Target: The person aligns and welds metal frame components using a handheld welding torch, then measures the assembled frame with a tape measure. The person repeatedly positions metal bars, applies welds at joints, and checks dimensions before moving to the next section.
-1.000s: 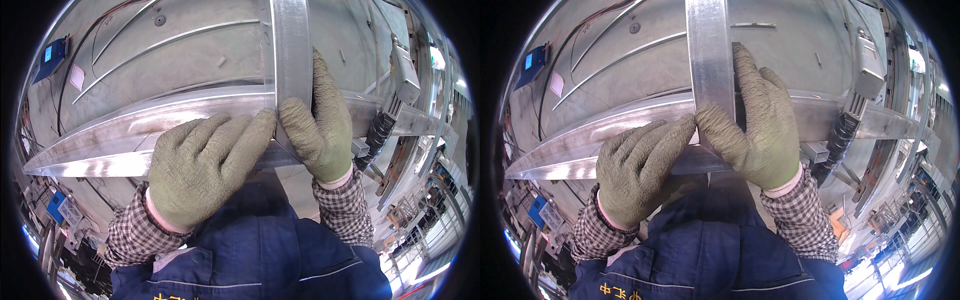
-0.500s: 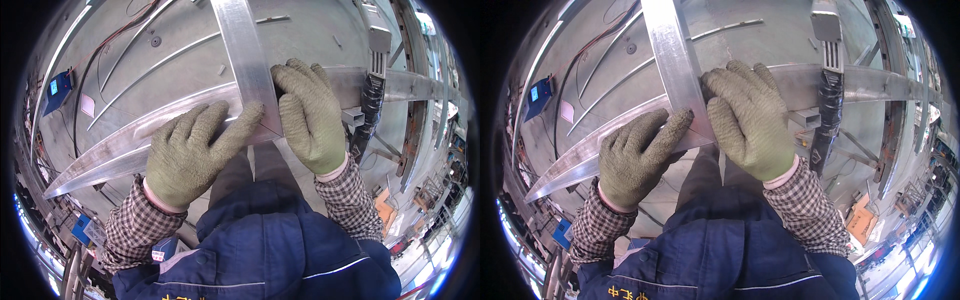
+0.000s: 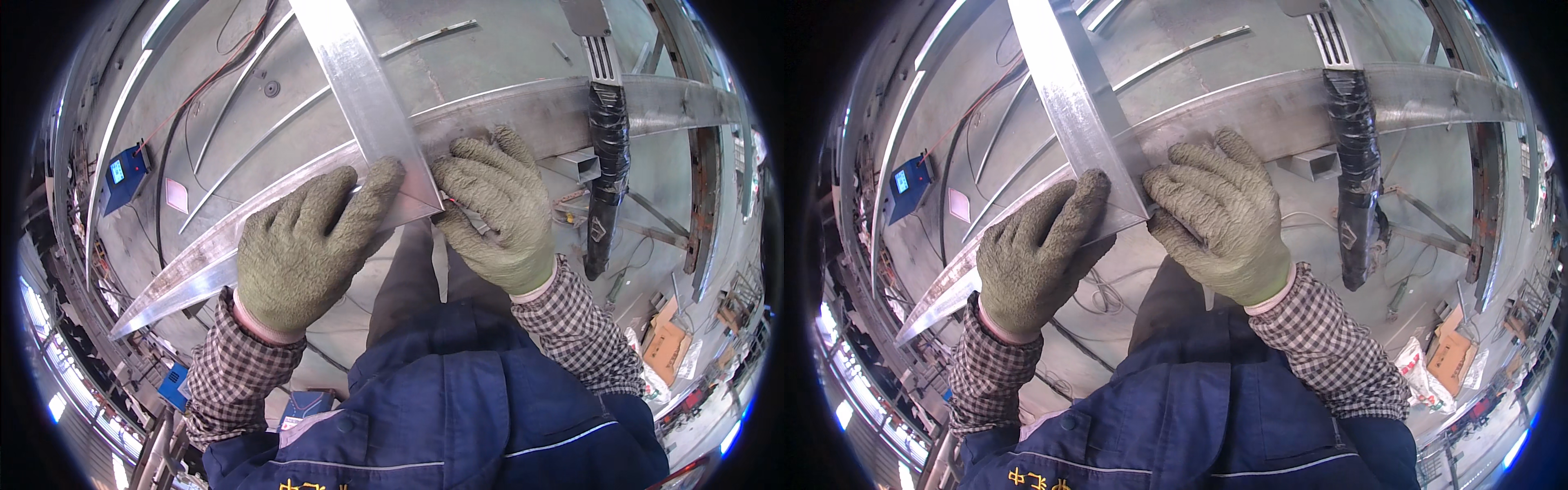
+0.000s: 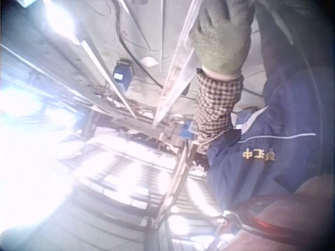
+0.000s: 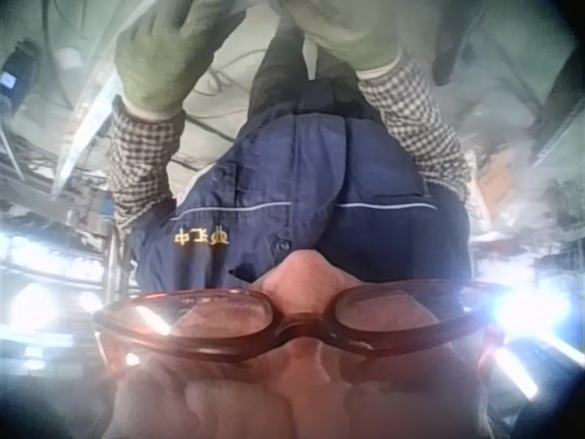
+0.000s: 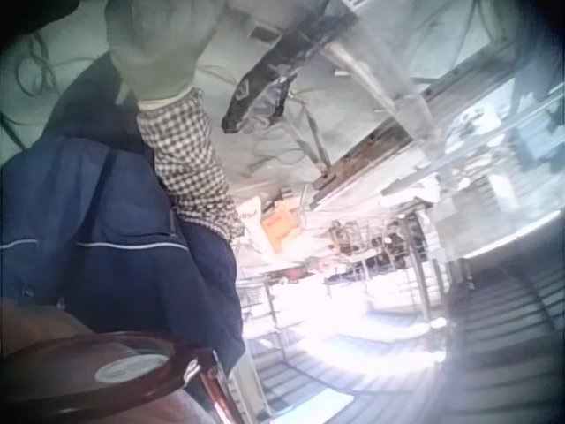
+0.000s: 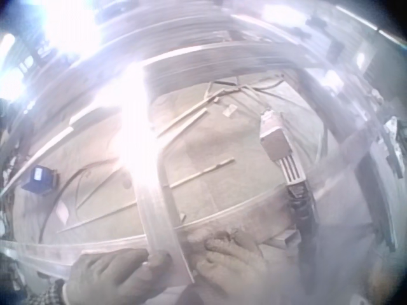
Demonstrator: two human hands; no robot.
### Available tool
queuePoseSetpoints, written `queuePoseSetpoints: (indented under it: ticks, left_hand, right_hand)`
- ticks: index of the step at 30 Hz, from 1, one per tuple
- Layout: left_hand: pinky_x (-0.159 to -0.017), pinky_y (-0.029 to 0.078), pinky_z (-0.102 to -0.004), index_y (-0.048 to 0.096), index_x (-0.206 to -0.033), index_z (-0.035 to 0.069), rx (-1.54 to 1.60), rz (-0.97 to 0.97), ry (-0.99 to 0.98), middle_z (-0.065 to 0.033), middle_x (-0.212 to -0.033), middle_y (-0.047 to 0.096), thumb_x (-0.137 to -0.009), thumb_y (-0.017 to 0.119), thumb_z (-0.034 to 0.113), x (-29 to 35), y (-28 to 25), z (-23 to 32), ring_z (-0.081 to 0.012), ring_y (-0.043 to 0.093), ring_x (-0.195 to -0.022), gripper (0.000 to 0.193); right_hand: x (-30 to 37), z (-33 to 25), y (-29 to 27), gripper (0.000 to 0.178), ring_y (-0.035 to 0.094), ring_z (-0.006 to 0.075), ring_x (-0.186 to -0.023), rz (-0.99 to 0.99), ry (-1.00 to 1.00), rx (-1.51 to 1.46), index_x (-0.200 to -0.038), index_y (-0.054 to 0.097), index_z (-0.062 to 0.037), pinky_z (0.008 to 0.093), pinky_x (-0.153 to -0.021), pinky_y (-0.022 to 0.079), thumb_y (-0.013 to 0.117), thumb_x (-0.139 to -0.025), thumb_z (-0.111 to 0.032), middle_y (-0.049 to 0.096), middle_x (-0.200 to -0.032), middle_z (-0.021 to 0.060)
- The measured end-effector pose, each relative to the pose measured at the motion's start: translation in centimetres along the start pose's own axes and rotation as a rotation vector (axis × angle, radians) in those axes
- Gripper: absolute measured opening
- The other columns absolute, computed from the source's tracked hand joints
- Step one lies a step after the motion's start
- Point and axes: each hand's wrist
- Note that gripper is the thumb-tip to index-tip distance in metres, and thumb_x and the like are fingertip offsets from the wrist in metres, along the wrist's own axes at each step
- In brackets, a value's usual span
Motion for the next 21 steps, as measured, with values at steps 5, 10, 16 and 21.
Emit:
queuePoseSetpoints:
  ticks: [5, 10, 16, 21]
  left_hand:
    - [-0.077, 0.064, -0.038, 0.068, -0.151, 0.021, 0.049, 0.019, 0.042, -0.007, -0.117, 0.075, -0.09, 0.084, 0.036, -0.4, -0.2, -0.4, -0.026, 0.078, -0.095, 0.065]
    - [-0.074, 0.064, -0.0373, 0.068, -0.151, 0.02, 0.039, 0.037, 0.065, -0.0081, -0.114, 0.076, -0.089, 0.086, 0.035, -0.8, -0.1, -0.2, -0.0265, 0.079, -0.092, 0.066]
    - [-0.071, 0.064, -0.0376, 0.068, -0.151, 0.018, 0.023, 0.056, 0.094, -0.0092, -0.114, 0.077, -0.087, 0.089, 0.035, -0.9, -0.1, -0.2, -0.0271, 0.08, -0.09, 0.069]
    - [-0.07, 0.064, -0.0381, 0.067, -0.151, 0.015, 0.031, 0.05, 0.111, -0.0108, -0.115, 0.078, -0.089, 0.089, 0.034, -1.1, -0.3, 0.0, -0.0284, 0.08, -0.09, 0.068]
  right_hand:
    - [0.4, -0.2, 0.4, 0.046, 0.076, 0.0349, -0.115, 0.066, 0.004, -0.005, -0.116, 0.083, -0.01, 0.0601, -0.115, 0.051, 0.092, -0.074, -0.027, 0.081, -0.115, 0.0109]
    - [0.9, 0.1, 1.6, 0.042, 0.076, 0.0343, -0.114, 0.168, -0.017, 0.047, -0.111, 0.083, -0.0098, 0.0597, -0.115, 0.053, 0.09, -0.075, -0.03, 0.081, -0.11, 0.0099]
    - [2.0, -0.5, 3.5, 0.041, 0.077, 0.0312, -0.113, 0.295, 0.018, 0.116, -0.112, 0.083, -0.0096, 0.0588, -0.114, 0.055, 0.086, -0.074, -0.026, 0.08, -0.108, 0.0085]
    - [2.2, -1.4, 3.8, 0.037, 0.076, 0.0305, -0.114, 0.332, 0.087, 0.108, -0.111, 0.082, -0.0094, 0.0585, -0.115, 0.054, 0.081, -0.076, -0.02, 0.08, -0.111, 0.0083]
Point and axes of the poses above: each hand's wrist, its own x-axis away from the middle knuckle, its own y-axis out of the palm, z = x × y
